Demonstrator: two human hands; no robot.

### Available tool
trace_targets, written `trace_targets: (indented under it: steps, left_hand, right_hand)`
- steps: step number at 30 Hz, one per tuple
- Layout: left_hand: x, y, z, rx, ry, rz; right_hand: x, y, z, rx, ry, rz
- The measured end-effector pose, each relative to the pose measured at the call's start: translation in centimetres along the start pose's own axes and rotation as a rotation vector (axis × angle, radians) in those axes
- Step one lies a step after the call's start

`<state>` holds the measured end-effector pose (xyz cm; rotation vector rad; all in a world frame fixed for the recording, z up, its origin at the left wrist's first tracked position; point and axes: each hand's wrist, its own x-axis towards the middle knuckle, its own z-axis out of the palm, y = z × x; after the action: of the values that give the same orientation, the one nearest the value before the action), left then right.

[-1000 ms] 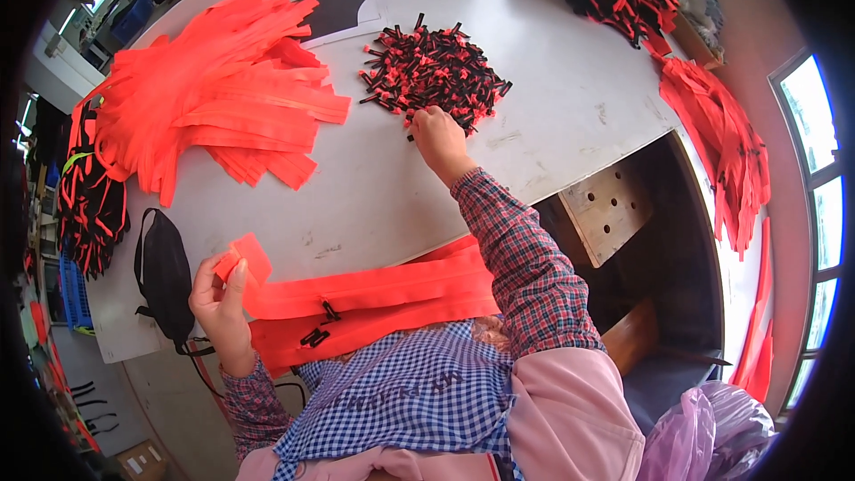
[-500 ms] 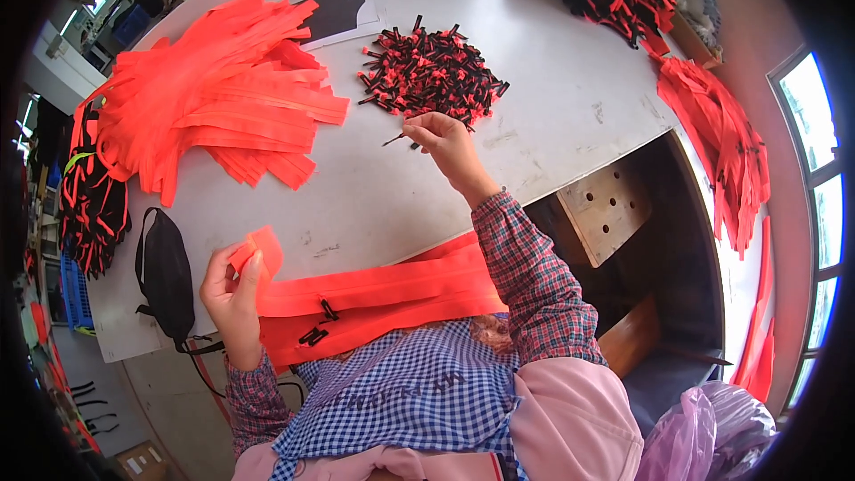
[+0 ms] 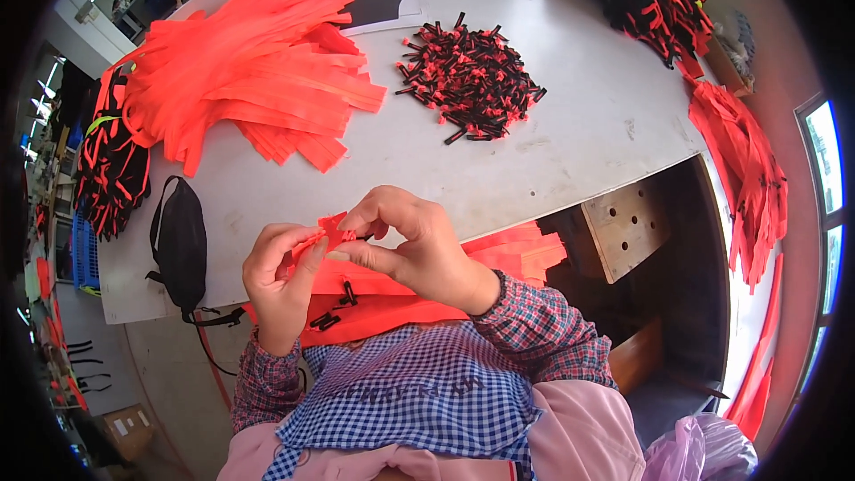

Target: Assembling zipper sliders onto red zipper tapes at a workstation.

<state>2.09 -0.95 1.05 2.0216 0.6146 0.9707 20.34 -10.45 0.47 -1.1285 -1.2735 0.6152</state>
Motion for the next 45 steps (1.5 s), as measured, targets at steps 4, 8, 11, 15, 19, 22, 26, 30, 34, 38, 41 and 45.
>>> trace_targets:
  steps: [4,8,11,15,19,22,26,30,34,38,41,45]
  left_hand:
    - [-0.3,0.3,-0.2,-0.035,-0.048,0.031]
    - [-0.3,0.1,-0.3,-0.029,-0.062,0.056]
    - [-0.3,0.1,-0.5,-0.034,-0.065,0.051]
    - [-0.4,0.4,-0.5,-0.031,-0.100,-0.003]
    - [-0.3,0.7,-0.7,0.007,-0.098,0.009]
    - [-0.1,0.9,-0.9,0.038,-0.124,0.015]
    - [-0.2,1.1,-1.2,0.045,-0.145,0.026]
    - [-0.2,1.1,-1.1,0.022,-0.131,0.013]
    - [-0.1,1.2,-1.2,0.034,-0.154,0.035]
    - [-0.2,1.4,-1.4,0.007,-0.176,0.012]
    - [-0.2,1.4,-1.6,-0.013,-0.170,-0.001]
    - [-0.1,0.9,-1.7,-0.262,-0.149,-0.156]
  right_hand:
    - [0.5,-0.4,0.7,-0.359,0.049,-0.199]
    - [0.6,-0.3,0.9,-0.422,0.039,-0.253]
    - [0.7,-0.4,0.6,-0.435,0.024,-0.262]
    - [0.8,-0.6,0.3,-0.519,-0.048,-0.253]
    - [1.1,-0.7,0.2,-0.612,-0.068,-0.388]
    - [1.3,-0.7,0.1,-0.654,-0.086,-0.460]
    - [1.5,-0.9,-0.1,-0.661,-0.126,-0.497]
    - [1.4,-1.1,0.0,-0.609,-0.160,-0.449]
    - [1.2,-0.9,0.1,-0.592,-0.121,-0.479]
    - [0.9,-0.8,0.2,-0.557,-0.121,-0.504]
    - [0.7,-1.1,0.3,-0.566,-0.117,-0.538]
    - [0.5,-1.6,-0.2,-0.303,-0.095,-0.298]
